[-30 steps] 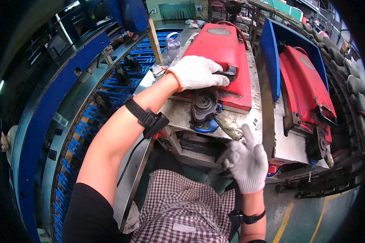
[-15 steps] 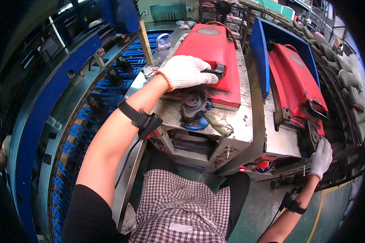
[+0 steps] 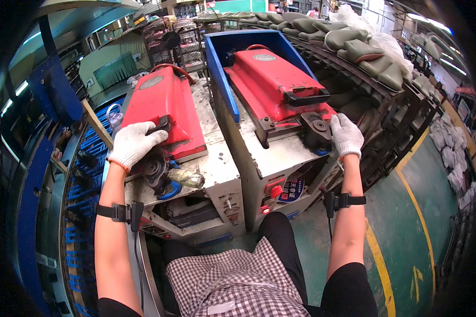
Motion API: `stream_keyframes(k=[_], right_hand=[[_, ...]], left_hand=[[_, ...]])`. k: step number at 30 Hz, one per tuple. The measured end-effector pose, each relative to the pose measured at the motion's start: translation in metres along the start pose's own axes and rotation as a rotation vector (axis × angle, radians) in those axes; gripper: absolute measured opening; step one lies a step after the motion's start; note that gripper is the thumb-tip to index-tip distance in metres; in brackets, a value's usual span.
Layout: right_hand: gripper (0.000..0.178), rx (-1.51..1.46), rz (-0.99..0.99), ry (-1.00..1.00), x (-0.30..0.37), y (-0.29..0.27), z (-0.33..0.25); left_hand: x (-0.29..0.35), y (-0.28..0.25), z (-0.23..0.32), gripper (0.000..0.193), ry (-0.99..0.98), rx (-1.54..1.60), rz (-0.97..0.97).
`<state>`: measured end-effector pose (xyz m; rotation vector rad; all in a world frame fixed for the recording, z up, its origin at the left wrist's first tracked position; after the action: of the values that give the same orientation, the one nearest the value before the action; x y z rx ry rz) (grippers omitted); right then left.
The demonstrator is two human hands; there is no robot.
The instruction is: Use a mechanical press machine to shape and set the heel area of leather shoes.
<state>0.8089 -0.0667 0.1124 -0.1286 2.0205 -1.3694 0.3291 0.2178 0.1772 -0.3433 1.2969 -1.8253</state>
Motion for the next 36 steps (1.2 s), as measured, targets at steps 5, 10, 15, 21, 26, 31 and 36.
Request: stream_keyframes(k=[5, 10, 15, 21, 26, 31, 36], right_hand=[[0.043, 0.004, 0.015, 0.001, 0.000, 0.000, 0.002], [0.043, 0.011, 0.039, -0.009, -0.002, 0.001, 0.001], [0.043, 0.003, 0.053, -0.010, -0.001, -0.001, -0.001], [0.042, 0.009, 0.062, -0.012, 0.001, -0.003, -0.002], [0.042, 0.012, 0.045, -0.002, 0.001, -0.002, 0.002], [0.045, 0.088, 0.019, 0.029, 0.000, -0.004, -0.002], [0.044, 0.112, 0.020, 0.029, 0.037, -0.026, -0.022]], left_hand=[[0.002, -0.004, 0.004, 0.045, -0.022, -0.023, 0.044], [0.001, -0.003, 0.002, 0.045, -0.003, -0.031, 0.082], [0.002, -0.004, 0.003, 0.045, 0.004, -0.022, 0.090], [0.005, -0.004, 0.005, 0.046, -0.018, -0.035, 0.085], [0.004, -0.004, 0.006, 0.044, -0.023, -0.032, 0.097], [0.001, -0.003, 0.007, 0.040, -0.053, -0.011, 0.138], [0.000, -0.006, 0.024, 0.045, 0.082, 0.332, 0.330]])
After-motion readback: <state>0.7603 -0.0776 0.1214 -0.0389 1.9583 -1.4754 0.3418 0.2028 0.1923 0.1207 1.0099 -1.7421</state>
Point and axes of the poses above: each hand's wrist, its own x-axis away from the middle knuckle, its own y-axis out of the palm, z = x × y, the point moved 9 cm from there along -x, towards the middle knuckle, and after that the axes turned 14 degrees about x, right-handed, at the moved point
